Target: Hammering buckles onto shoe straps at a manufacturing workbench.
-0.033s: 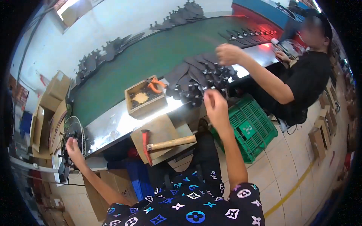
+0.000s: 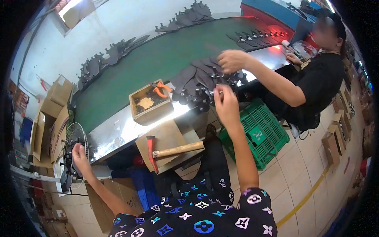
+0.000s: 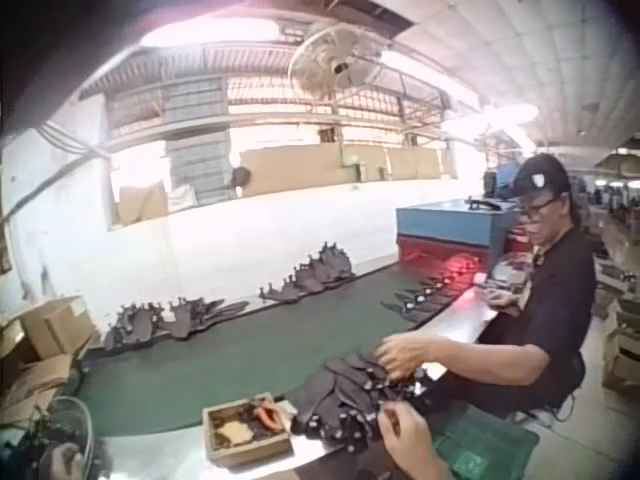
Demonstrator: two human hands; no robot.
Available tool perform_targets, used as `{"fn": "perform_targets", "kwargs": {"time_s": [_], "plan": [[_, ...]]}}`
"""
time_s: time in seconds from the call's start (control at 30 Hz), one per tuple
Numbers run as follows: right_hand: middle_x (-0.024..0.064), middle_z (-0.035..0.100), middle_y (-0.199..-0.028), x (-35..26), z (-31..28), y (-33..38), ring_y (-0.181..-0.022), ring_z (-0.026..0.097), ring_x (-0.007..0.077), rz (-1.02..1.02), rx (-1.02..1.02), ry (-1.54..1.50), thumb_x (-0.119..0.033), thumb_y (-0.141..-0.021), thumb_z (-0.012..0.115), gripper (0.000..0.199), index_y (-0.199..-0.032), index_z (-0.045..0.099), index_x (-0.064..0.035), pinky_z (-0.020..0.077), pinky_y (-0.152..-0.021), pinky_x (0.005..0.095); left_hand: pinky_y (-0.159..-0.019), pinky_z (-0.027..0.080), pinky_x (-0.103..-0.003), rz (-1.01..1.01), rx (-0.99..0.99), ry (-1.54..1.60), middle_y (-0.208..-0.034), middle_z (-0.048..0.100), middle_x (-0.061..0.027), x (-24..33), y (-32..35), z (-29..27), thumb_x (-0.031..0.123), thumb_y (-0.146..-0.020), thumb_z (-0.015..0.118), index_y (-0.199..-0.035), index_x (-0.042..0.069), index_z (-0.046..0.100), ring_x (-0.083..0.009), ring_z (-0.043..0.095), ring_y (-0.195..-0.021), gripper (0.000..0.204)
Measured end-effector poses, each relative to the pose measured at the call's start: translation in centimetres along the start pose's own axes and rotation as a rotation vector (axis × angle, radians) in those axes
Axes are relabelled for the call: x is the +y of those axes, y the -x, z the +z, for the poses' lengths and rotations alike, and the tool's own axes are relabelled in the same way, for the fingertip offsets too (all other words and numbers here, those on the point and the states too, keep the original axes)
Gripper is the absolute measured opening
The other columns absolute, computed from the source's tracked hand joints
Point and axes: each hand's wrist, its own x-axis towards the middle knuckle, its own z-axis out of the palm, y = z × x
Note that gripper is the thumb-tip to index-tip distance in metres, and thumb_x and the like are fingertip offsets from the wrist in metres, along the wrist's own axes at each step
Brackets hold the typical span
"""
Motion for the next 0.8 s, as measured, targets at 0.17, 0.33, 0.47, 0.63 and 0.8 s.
{"fn": "perform_targets", "kwargs": {"time_s": [0.17, 0.33, 0.47, 0.63, 0.8], "plan": [[0.0182, 0.067, -0.09, 2.4, -0.2, -6.5, -0.083, 0.065, 0.0372, -0.173, 0.139, 0.337, -0.018, -0.098, 0.055, 0.016, -0.1, 0.061, -0.0031, 0.0514, -0.071, 0.0451, -0.061, 0.033, -0.022, -0.109, -0.34, -0.011, -0.081, 0.053, 0.0027, 7.8, 7.2, 6.0, 0.016, -0.098, 0.059, -0.12, 0.004, 0.062, -0.0056, 0.039, -0.069, 0.025], [0.0171, 0.068, -0.099, 2.4, -0.2, -7.9, -0.094, 0.064, 0.0349, -0.136, 0.218, 0.293, -0.032, -0.097, 0.058, 0.03, -0.11, 0.061, -0.0041, 0.0511, -0.08, 0.045, -0.082, 0.05, -0.029, -0.096, -0.467, 0.044, -0.098, 0.069, -0.0123, 6.9, 9.9, 5.9, 0.014, -0.097, 0.06, -0.115, -0.001, 0.063, -0.0166, 0.065, -0.091, 0.024], [0.0162, 0.061, -0.12, 3.8, 2.0, -7.9, -0.119, 0.053, 0.0354, -0.296, -0.426, 0.584, -0.051, -0.088, 0.065, 0.055, -0.121, 0.06, -0.006, 0.0392, -0.096, 0.0557, -0.088, 0.051, -0.032, -0.078, -0.486, 0.048, -0.102, 0.071, -0.0147, 7.0, 10.3, 6.0, 0.013, -0.096, 0.06, -0.113, -0.003, 0.063, -0.0216, 0.068, -0.097, 0.024], [0.0168, 0.067, -0.099, 4.5, 3.8, -9.2, -0.099, 0.063, 0.0366, -0.368, -0.201, 0.297, -0.021, -0.09, 0.068, 0.02, -0.093, 0.065, -0.0013, 0.0488, -0.081, 0.0438, -0.084, 0.051, -0.036, -0.02, -0.413, -0.003, -0.099, 0.069, -0.02, 8.9, 11.1, 7.0, 0.013, -0.094, 0.06, -0.105, -0.005, 0.065, -0.0288, 0.068, -0.091, 0.021], [-0.001, 0.063, -0.091, -9.9, 3.6, -5.1, -0.084, 0.058, 0.0083, 0.139, -0.278, -0.638, -0.021, -0.098, 0.063, 0.02, -0.104, 0.064, -0.0018, 0.0475, -0.07, 0.0243, -0.096, 0.043, -0.041, 0.288, -0.185, -0.096, -0.121, 0.062, -0.0187, 15.9, 12.8, 9.3, 0.016, -0.086, 0.07, -0.125, -0.001, 0.057, -0.0372, 0.058, -0.112, 0.044]]}}
